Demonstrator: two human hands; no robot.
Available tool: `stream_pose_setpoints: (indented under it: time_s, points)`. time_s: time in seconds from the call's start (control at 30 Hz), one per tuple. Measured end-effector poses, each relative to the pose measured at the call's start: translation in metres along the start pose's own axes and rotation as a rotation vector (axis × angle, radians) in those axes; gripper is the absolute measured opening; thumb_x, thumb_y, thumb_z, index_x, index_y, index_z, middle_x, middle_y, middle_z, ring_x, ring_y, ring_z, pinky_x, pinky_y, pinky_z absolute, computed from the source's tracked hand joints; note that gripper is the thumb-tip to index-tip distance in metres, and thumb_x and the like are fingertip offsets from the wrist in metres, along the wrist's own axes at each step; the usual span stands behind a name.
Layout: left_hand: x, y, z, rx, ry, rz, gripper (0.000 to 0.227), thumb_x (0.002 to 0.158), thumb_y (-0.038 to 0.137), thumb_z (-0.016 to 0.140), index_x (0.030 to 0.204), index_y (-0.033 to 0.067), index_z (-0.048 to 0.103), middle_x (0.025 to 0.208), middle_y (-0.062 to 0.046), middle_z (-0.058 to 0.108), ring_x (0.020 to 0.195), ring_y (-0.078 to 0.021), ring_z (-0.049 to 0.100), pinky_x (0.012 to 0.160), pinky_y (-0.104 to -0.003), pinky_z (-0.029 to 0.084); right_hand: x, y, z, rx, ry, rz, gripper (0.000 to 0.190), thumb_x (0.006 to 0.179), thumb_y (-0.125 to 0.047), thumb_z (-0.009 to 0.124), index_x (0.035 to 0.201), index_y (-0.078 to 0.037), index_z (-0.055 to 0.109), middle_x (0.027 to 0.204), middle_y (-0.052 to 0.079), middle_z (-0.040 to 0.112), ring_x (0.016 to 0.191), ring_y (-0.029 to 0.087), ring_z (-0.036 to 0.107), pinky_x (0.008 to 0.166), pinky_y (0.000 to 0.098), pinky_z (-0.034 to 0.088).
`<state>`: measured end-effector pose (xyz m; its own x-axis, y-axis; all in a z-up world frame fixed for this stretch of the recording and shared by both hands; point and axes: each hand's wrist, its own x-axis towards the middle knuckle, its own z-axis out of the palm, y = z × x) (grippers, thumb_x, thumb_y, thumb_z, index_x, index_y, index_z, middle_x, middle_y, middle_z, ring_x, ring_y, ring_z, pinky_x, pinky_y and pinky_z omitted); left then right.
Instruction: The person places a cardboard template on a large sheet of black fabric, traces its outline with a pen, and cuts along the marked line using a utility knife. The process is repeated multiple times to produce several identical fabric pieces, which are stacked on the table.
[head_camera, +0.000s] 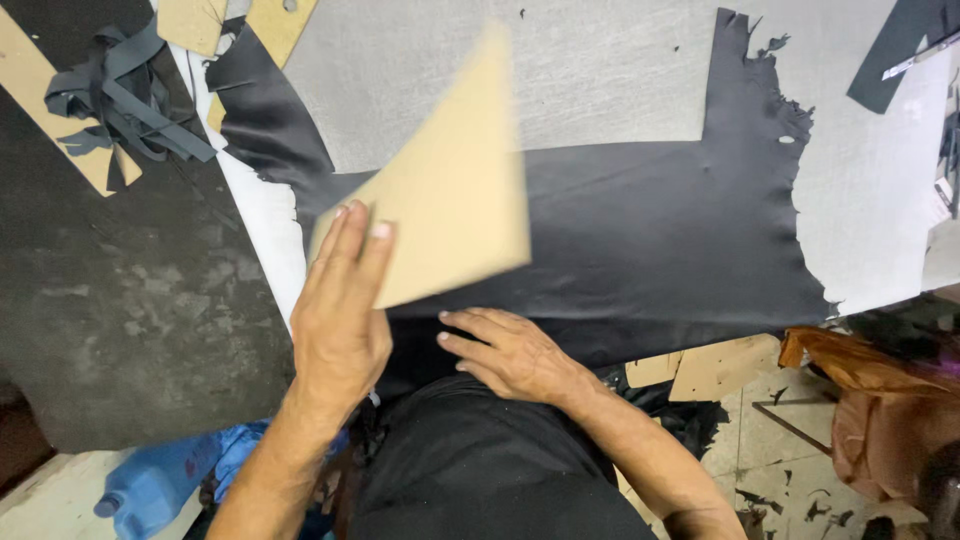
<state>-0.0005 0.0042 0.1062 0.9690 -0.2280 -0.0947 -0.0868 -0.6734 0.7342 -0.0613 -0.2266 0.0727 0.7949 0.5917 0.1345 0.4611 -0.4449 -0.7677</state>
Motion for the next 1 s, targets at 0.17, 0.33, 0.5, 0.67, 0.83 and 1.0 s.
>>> stream_pose_setpoints:
  time_s: [0.17, 0.33, 0.5, 0.67, 0.83, 1.0]
  points:
    - [0.025, -0.008, 0.057, 0.641, -0.285, 0.339, 0.067, 0.089, 0.027, 0.067, 0.153, 0.0277, 0.049, 0.157, -0.023, 0.037, 0.146, -0.0481, 0.029, 0.115, -0.071, 0.022, -0.038, 0.007, -0.004, -0.070, 0.116, 0.106, 0.030, 0.082, -0.006, 0.080, 0.110, -0.006, 0.069, 0.107, 0.010, 0.075, 0.094, 0.026, 0.074, 0.083, 0.0381, 0.060]
    - [0.032, -0.034, 0.092, 0.342, -0.363, 0.193, 0.087, 0.079, 0.064, 0.065, 0.150, 0.0173, 0.044, 0.160, -0.025, 0.024, 0.147, -0.0507, 0.014, 0.112, -0.077, 0.009, -0.058, 0.058, -0.011, -0.446, 0.399, 0.402, 0.040, 0.085, -0.005, 0.078, 0.123, 0.001, 0.064, 0.132, 0.022, 0.062, 0.125, 0.041, 0.061, 0.105, 0.0490, 0.051]
    - [0.022, -0.046, 0.092, 0.283, -0.236, 0.137, 0.081, 0.090, 0.060, 0.063, 0.155, 0.0149, 0.043, 0.165, -0.023, 0.025, 0.153, -0.0456, 0.018, 0.121, -0.068, 0.011, -0.050, 0.098, -0.009, -0.616, 0.211, 0.497, 0.055, 0.087, -0.030, 0.080, 0.133, -0.003, 0.065, 0.150, 0.023, 0.053, 0.144, 0.046, 0.042, 0.120, 0.0642, 0.027]
    - [0.009, -0.062, 0.090, 0.287, 0.000, -0.008, 0.083, 0.097, 0.053, 0.063, 0.156, -0.0001, 0.040, 0.165, -0.031, 0.024, 0.156, -0.0480, 0.017, 0.127, -0.060, 0.012, -0.048, 0.102, 0.003, -0.603, 0.227, 0.508, 0.057, 0.091, -0.035, 0.077, 0.138, -0.005, 0.064, 0.156, 0.022, 0.051, 0.150, 0.045, 0.038, 0.124, 0.0656, 0.023]
    - [0.012, -0.076, 0.082, 0.272, 0.027, -0.159, 0.088, 0.091, 0.050, 0.067, 0.154, -0.0060, 0.038, 0.163, -0.033, 0.023, 0.154, -0.0477, 0.015, 0.124, -0.059, 0.010, -0.044, 0.111, 0.009, -0.608, 0.204, 0.515, 0.057, 0.094, -0.033, 0.077, 0.141, -0.005, 0.063, 0.160, 0.021, 0.050, 0.153, 0.045, 0.036, 0.126, 0.0666, 0.020]
    - [0.009, -0.081, 0.078, 0.292, 0.047, -0.140, 0.090, 0.093, 0.053, 0.064, 0.156, -0.0043, 0.036, 0.166, -0.029, 0.023, 0.157, -0.0434, 0.015, 0.128, -0.056, 0.010, -0.044, 0.111, 0.014, -0.589, 0.200, 0.534, 0.060, 0.090, -0.033, 0.076, 0.141, -0.005, 0.061, 0.160, 0.022, 0.048, 0.153, 0.045, 0.034, 0.126, 0.0666, 0.019]
